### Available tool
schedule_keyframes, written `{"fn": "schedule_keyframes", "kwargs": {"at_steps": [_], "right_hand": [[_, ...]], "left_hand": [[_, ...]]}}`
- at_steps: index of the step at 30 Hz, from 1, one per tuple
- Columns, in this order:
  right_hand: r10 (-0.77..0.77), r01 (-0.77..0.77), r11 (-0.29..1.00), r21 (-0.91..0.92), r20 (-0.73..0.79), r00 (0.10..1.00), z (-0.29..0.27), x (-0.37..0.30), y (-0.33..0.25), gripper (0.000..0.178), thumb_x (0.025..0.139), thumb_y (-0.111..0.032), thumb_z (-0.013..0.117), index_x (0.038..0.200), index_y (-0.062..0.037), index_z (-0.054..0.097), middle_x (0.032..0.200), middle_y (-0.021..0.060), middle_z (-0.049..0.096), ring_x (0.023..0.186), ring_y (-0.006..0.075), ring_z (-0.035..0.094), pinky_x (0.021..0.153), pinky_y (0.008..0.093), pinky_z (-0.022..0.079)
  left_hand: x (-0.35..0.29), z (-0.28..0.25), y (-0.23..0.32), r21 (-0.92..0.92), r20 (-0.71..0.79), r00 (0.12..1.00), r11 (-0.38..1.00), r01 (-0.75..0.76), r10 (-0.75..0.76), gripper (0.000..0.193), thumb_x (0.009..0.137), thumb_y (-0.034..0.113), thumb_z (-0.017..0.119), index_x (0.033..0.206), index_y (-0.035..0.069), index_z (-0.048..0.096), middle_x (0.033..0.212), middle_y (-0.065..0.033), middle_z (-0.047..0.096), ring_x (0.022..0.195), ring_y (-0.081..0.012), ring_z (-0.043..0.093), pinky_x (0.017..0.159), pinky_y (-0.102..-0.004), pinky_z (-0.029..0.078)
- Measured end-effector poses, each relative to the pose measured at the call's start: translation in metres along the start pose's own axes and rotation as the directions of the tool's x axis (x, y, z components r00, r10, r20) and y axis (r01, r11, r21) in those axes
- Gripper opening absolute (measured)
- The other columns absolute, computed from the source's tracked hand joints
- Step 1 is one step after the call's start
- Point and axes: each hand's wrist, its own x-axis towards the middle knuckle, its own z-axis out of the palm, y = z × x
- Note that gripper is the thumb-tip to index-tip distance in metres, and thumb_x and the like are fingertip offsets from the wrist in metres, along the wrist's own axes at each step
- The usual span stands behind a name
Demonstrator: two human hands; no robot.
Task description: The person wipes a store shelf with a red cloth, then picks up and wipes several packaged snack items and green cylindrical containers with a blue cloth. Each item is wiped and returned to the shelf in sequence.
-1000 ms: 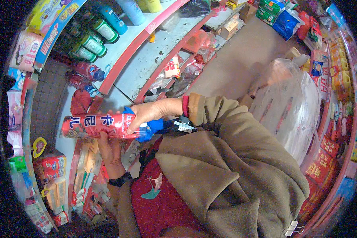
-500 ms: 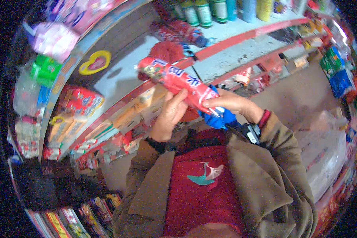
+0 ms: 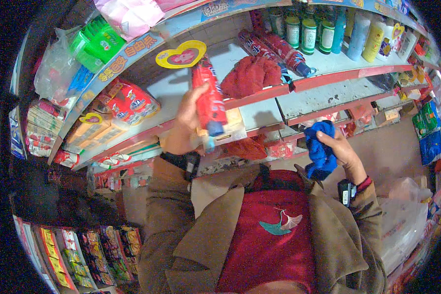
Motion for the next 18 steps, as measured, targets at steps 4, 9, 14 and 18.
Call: {"fn": "schedule_keyframes", "kwargs": {"at_steps": [4,9,14,18], "right_hand": [[-0.071,0.086,0.991,0.103,-0.147,0.987,-0.019,-0.014,0.003,0.036,0.093,-0.031,0.067,0.114,-0.0027,0.062,0.087,0.0062,0.067,0.069,0.0157,0.064,0.06,0.0301,0.055],[-0.138,0.165,0.981,0.106,-0.226,0.964,-0.028,-0.021,0.008,0.03,0.095,-0.028,0.063,0.112,-0.0029,0.062,0.087,0.0068,0.066,0.07,0.0158,0.065,0.06,0.0285,0.054],[-0.132,0.165,0.98,0.111,-0.256,0.957,-0.026,-0.024,0.014,0.031,0.095,-0.028,0.063,0.112,-0.002,0.062,0.089,0.0066,0.067,0.072,0.0158,0.065,0.063,0.0288,0.054],[-0.132,0.163,0.983,0.08,-0.302,0.944,-0.024,-0.029,0.014,0.031,0.095,-0.029,0.063,0.11,-0.0022,0.062,0.086,0.0057,0.066,0.07,0.0137,0.063,0.061,0.0268,0.053]], "left_hand": [[0.014,-0.05,0.037,0.278,-0.12,0.993,0.96,0.023,0.01,0.036,0.083,0.032,0.074,0.103,0.003,0.064,0.088,-0.0088,0.069,0.069,-0.02,0.068,0.064,-0.0332,0.056],[0.043,-0.104,0.065,0.588,-0.195,0.979,0.807,0.062,0.067,0.039,0.085,0.037,0.072,0.103,0.004,0.063,0.085,-0.0062,0.067,0.071,-0.018,0.066,0.067,-0.0332,0.054],[0.074,-0.151,0.065,0.748,-0.272,0.948,0.655,0.102,0.163,0.036,0.08,0.032,0.074,0.099,0.002,0.066,0.085,-0.0088,0.069,0.071,-0.0204,0.067,0.065,-0.0356,0.053],[0.105,-0.197,0.055,0.872,-0.3,0.921,0.464,0.157,0.251,0.038,0.074,0.035,0.073,0.091,0.001,0.072,0.081,-0.0146,0.072,0.076,-0.0253,0.071,0.07,-0.0387,0.054]]}}
